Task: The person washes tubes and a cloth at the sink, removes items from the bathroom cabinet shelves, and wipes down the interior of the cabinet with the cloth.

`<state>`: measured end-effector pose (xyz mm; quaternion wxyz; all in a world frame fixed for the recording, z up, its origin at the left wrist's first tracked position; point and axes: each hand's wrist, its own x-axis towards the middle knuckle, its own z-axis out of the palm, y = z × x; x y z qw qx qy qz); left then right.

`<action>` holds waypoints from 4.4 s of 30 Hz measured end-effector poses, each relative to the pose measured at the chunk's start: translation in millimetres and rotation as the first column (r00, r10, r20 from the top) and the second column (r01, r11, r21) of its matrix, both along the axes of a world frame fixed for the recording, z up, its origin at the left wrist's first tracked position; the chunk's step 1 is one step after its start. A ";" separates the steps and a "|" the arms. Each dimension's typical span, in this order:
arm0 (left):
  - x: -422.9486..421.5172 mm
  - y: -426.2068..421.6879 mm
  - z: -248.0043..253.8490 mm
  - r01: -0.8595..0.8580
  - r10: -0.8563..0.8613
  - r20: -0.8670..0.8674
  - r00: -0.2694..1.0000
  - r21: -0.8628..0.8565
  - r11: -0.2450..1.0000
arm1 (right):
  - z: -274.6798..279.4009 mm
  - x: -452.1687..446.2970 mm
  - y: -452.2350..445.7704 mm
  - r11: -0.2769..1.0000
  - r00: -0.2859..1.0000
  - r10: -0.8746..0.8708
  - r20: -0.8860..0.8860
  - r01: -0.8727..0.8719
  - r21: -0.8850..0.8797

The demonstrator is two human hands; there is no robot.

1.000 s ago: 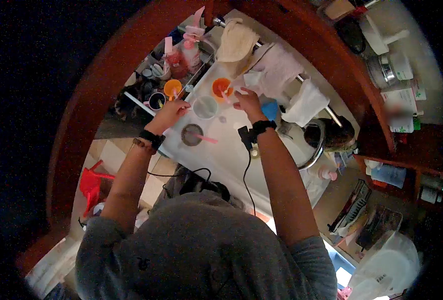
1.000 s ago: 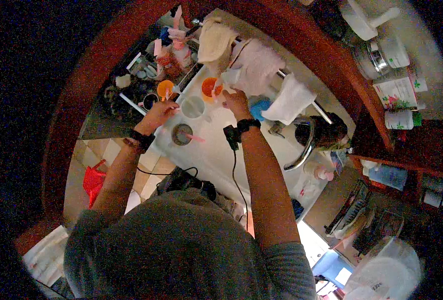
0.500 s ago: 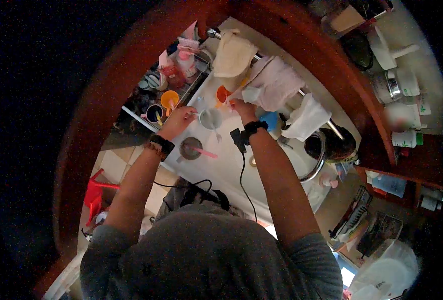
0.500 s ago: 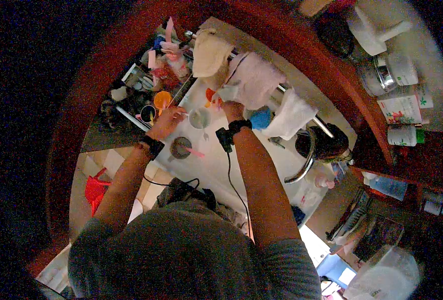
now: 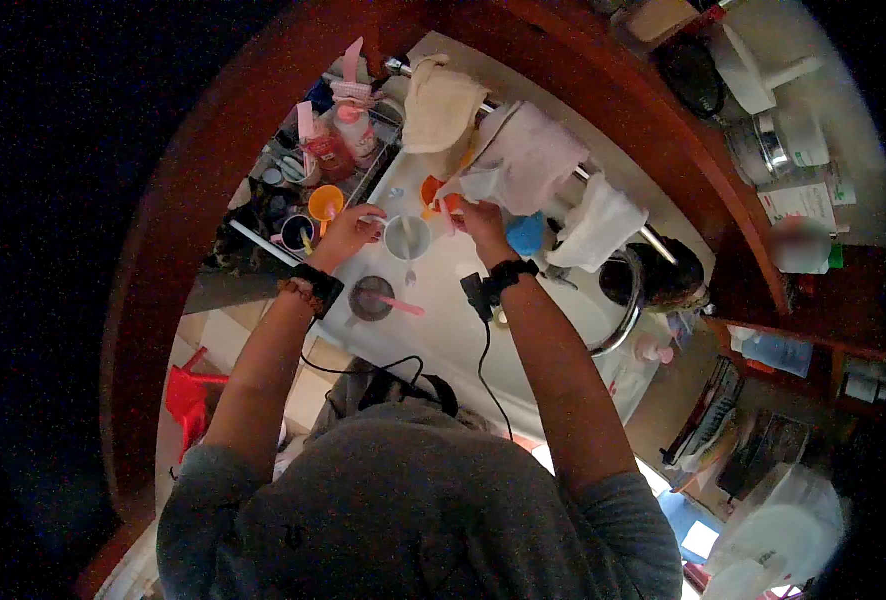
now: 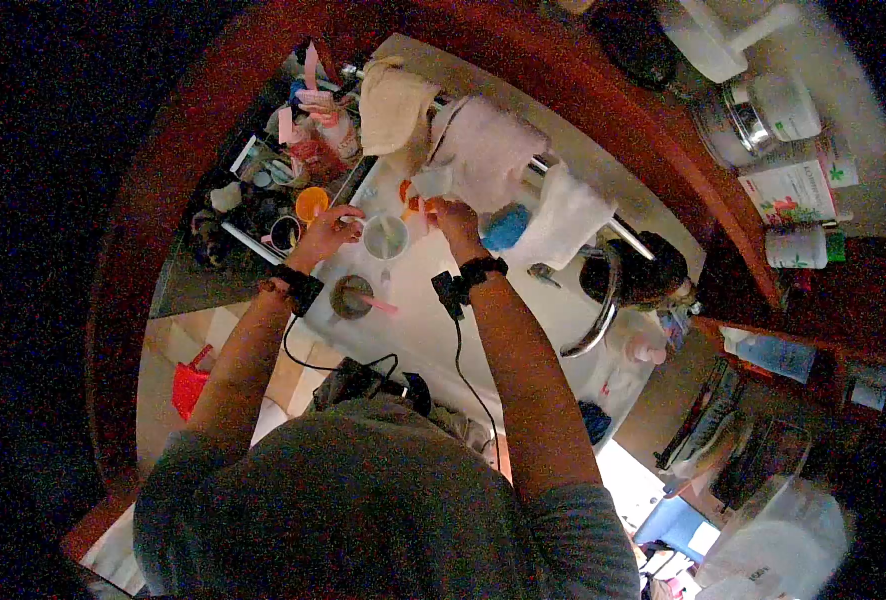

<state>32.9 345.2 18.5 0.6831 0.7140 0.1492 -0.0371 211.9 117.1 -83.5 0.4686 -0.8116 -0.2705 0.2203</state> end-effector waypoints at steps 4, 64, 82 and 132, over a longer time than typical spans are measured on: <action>-3.4 3.2 -10.1 0.007 -0.007 0.004 1.000 0.058 0.998 | 122.6 -44.9 8.2 0.825 0.604 -0.372 -0.705 0.563 0.047; -18.1 -123.7 410.3 0.018 -0.022 0.817 0.576 0.014 1.000 | 635.6 -125.0 -75.2 0.887 0.833 -0.149 0.532 -0.124 0.444; -65.4 -237.7 141.1 0.411 -0.532 0.360 0.766 0.361 0.837 | 265.6 -250.4 -196.1 0.868 0.874 -0.486 0.017 0.480 0.128; -41.9 -318.1 116.2 0.730 -0.793 0.110 0.600 0.332 0.598 | 111.0 -220.8 -446.3 0.142 0.184 -0.903 0.388 0.981 -0.134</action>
